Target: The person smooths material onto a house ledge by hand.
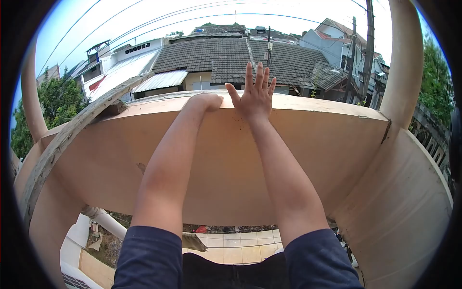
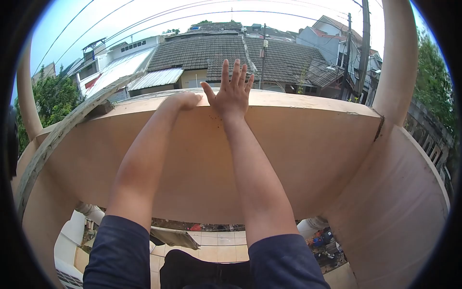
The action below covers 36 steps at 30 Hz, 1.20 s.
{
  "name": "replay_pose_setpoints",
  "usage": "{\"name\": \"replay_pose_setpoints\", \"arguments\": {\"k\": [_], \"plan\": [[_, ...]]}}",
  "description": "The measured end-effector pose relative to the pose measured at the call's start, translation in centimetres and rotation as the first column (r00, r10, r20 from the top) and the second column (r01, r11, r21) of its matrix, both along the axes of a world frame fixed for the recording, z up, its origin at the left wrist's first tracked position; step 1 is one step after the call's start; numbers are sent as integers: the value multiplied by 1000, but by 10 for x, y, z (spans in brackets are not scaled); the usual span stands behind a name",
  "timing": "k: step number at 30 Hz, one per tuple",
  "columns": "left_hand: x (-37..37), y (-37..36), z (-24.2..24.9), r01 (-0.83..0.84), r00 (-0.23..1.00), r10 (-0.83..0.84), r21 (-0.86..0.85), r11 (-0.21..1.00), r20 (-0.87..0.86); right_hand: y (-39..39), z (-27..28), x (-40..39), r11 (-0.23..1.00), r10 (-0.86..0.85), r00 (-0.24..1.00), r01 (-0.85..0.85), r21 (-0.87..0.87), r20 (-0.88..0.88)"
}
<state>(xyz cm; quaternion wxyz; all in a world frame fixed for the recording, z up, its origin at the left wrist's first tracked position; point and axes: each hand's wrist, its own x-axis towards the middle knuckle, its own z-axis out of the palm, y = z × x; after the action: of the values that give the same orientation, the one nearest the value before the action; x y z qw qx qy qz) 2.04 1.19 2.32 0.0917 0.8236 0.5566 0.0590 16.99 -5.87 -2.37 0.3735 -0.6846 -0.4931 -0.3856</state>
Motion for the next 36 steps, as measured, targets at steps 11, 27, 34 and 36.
{"name": "replay_pose_setpoints", "arguments": {"k": [11,27,34,36], "plan": [[-37,-48,-32,159,983,-183,374,914,28,3,0,3,997,60,998,-60,45,-5],[-32,-39,-70,111,959,-262,708,697,107,1,1,-3,995,-14,994,4,-97,-104],[-6,-9,-1,132,987,-136,49,990,86,7,5,1,984,-25,977,-13,-179,-210],[-6,-6,-14,134,986,-145,128,983,79,6,5,0,978,-25,971,-26,-209,-239]]}}
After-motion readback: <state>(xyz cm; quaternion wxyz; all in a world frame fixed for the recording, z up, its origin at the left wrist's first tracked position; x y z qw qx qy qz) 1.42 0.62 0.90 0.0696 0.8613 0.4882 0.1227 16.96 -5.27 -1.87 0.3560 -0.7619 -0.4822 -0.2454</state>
